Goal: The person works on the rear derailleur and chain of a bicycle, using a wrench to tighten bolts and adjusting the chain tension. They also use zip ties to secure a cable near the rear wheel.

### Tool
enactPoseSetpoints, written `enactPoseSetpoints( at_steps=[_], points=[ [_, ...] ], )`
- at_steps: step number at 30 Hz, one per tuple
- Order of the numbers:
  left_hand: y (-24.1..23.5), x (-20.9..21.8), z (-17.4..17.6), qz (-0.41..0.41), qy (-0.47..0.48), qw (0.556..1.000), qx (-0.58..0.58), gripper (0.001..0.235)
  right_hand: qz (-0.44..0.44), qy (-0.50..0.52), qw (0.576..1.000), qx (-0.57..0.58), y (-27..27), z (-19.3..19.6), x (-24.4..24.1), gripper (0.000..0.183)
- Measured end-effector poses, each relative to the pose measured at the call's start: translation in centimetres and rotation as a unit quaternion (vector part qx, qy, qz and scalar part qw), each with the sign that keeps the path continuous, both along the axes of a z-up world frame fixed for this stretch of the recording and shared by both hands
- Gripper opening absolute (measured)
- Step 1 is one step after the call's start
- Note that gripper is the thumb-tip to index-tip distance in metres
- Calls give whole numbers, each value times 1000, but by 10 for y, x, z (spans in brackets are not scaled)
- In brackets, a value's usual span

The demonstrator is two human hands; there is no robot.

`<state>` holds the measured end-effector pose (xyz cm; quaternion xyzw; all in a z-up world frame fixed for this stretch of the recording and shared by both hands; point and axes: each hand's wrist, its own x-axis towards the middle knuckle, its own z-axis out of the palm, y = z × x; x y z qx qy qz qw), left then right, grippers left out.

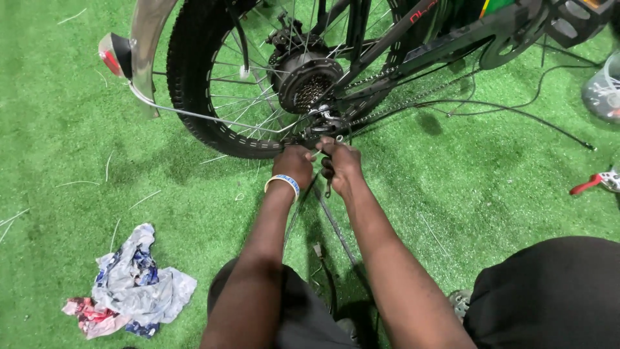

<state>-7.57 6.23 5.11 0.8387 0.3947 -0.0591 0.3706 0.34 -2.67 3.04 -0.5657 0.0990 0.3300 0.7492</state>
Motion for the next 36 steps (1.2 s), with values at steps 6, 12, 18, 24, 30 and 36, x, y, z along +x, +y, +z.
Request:
enactPoseSetpoints(
  at_steps=[6,12,18,24,30,36],
  points=[
    [-10,24,-6,141,-92,980,-103,35,-13,-132,984,-116,2,-17,-20,15],
    [10,72,-66,287,-264,791,-471,8,55,-376,891,-249,-21,22,-72,15],
    [15,56,-32,205,-209,913,-284,25,21,-370,926,-69,-36,11,-48,18],
    [-7,24,22,35,-13,998,59,25,116,-230,961,100,1,-71,-34,39],
    [-22,4,47,-16,-112,992,60,18,156,54,973,161,-18,-65,-35,16],
    [-40,9,47,51,-248,967,12,13,13,124,970,210,8,-51,25,16]
  ],
)
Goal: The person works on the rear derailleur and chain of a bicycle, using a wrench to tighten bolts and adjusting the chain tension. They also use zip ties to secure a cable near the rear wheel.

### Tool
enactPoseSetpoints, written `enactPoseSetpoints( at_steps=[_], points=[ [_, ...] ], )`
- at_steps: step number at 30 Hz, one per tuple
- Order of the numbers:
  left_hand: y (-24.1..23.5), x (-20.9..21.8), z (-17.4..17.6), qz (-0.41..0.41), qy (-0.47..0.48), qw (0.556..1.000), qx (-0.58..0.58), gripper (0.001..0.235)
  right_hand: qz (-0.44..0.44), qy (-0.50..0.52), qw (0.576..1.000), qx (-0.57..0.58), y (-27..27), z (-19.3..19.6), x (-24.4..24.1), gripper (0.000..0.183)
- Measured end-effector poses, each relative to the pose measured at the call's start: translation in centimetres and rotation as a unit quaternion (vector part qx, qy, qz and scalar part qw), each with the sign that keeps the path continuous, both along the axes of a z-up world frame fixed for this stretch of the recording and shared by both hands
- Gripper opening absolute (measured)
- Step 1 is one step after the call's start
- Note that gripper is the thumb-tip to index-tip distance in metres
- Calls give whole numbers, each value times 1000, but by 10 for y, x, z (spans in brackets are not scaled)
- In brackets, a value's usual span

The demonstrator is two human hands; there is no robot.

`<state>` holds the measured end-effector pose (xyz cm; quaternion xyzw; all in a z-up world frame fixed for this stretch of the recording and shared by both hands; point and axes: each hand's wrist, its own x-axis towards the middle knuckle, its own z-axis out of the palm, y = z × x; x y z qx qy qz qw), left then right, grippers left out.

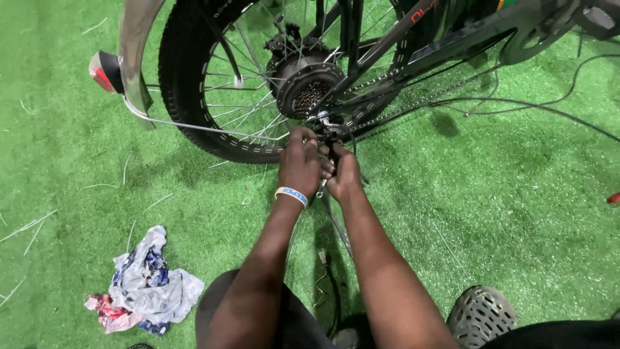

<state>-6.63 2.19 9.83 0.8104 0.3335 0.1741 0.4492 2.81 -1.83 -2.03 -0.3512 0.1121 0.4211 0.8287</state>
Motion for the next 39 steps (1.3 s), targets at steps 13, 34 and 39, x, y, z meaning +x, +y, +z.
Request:
enactPoseSetpoints(
  at_steps=[13,34,39],
  points=[
    [28,37,-57,101,-182,973,-103,12,-35,15,999,-17,12,-1,-12,13],
    [-1,15,-33,-65,-115,976,173,11,-344,-386,842,-151,5,27,-51,9],
    [6,16,-46,-40,-151,987,36,6,-351,-550,736,-180,5,17,-47,9]
  ],
)
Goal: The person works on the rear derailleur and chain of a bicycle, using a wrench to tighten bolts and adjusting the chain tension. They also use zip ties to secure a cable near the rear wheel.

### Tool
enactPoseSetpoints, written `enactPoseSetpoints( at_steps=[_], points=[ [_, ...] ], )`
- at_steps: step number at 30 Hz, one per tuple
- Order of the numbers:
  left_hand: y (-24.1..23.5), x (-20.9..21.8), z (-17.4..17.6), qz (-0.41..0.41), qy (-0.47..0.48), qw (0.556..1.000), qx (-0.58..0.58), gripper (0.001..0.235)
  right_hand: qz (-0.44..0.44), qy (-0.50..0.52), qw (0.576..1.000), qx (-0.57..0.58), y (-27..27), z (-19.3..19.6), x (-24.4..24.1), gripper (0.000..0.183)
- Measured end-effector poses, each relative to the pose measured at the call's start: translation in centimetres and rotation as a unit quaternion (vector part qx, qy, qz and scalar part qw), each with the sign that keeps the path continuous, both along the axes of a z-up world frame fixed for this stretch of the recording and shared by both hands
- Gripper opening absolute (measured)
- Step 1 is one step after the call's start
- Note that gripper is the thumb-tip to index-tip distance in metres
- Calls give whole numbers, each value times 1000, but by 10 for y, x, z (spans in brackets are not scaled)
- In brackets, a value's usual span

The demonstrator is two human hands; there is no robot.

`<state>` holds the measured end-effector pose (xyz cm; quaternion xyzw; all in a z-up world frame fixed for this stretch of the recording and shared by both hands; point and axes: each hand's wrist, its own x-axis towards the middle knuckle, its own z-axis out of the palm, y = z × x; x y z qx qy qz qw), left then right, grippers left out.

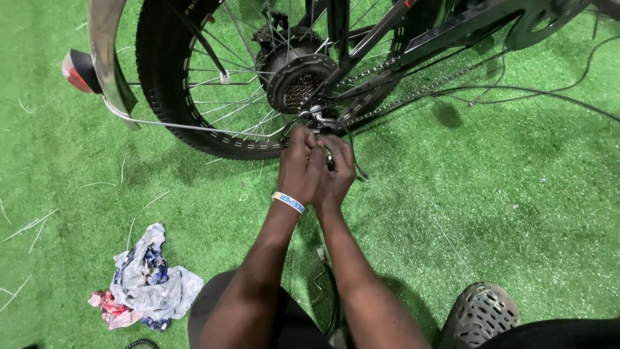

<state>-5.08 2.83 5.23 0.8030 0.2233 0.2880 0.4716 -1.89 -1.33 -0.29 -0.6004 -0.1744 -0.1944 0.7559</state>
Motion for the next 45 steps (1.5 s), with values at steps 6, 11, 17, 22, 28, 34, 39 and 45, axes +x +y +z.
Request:
enactPoseSetpoints(
  at_steps=[6,11,17,22,28,34,39,45],
  points=[
    [-7,9,-30,167,-91,937,-293,14,19,154,983,95,-7,26,2,14],
    [5,16,-66,208,-21,936,-284,17,151,439,840,281,-15,3,41,11],
    [20,23,-83,128,0,911,-391,24,187,469,830,236,-12,-13,73,11],
    [21,41,-88,130,-28,900,-415,20,209,475,821,237,-10,-27,84,16],
    [25,41,-80,173,-3,869,-463,21,230,472,811,258,-10,-37,103,14],
    [18,42,-62,150,15,854,-497,9,260,463,812,242,-35,-11,80,15],
    [12,43,-50,175,15,840,-514,7,276,475,789,274,-41,-7,63,18],
    [9,39,-44,170,12,827,-536,11,184,469,847,171,-40,23,58,11]
  ],
)
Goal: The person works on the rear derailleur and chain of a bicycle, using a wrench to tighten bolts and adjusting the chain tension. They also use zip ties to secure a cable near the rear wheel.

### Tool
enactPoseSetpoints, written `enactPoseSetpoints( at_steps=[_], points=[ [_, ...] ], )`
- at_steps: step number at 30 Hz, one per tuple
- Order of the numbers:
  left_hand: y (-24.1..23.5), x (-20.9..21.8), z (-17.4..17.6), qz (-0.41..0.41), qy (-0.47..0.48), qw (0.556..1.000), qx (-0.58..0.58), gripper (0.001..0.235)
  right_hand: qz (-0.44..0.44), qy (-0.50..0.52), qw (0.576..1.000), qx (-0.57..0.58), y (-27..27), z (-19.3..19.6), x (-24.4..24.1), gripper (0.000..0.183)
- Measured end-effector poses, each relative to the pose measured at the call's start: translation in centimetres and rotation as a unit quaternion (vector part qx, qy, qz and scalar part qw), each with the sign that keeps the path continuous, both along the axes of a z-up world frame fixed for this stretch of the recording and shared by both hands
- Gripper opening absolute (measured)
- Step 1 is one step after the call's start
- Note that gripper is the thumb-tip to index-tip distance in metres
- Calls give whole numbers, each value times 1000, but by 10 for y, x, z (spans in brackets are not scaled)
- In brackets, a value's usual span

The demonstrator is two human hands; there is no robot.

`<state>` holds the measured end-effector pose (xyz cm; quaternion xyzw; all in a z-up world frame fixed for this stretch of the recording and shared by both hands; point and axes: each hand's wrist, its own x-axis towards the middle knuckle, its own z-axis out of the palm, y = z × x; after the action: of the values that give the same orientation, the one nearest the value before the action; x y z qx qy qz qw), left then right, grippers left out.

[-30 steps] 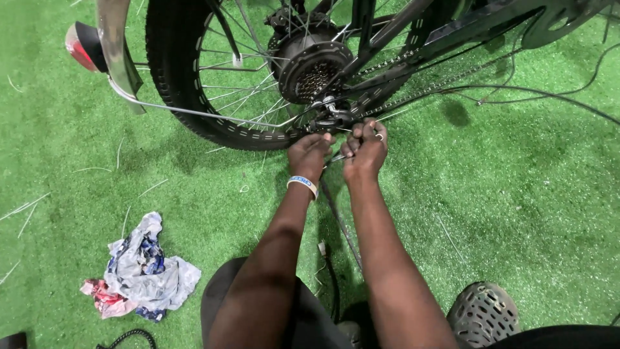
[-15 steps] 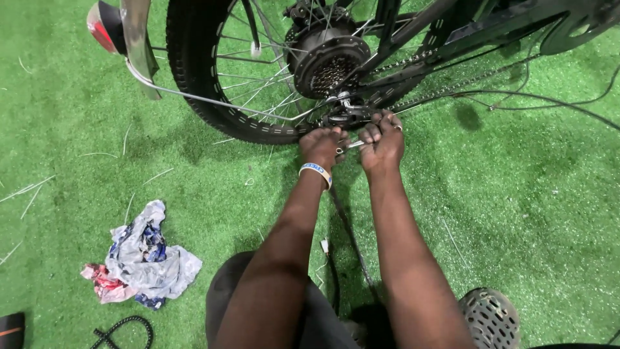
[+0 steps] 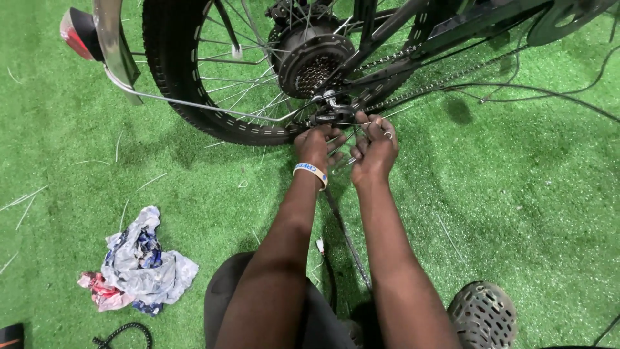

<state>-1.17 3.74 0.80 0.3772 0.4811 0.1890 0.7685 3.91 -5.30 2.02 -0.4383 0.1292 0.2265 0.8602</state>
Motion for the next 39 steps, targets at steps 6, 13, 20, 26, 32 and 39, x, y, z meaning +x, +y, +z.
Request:
enactPoseSetpoints(
  at_steps=[6,13,20,26,32,39],
  points=[
    [4,3,-11,-1,14,1000,0,16,-7,28,995,-90,0,-38,21,11],
    [2,3,-3,-3,6,1000,14,20,1,23,1000,-16,-1,-24,14,15],
    [6,5,-15,1,-7,1000,-2,17,9,3,998,60,-2,-24,-3,12],
    [8,10,-26,-13,16,999,42,18,5,-12,996,88,6,-22,-31,9],
    [4,6,-12,-38,-5,999,20,25,-30,31,999,25,-4,-39,-5,10],
    [6,0,-6,-38,15,999,10,22,27,65,996,45,-2,-61,16,11]
  ],
)
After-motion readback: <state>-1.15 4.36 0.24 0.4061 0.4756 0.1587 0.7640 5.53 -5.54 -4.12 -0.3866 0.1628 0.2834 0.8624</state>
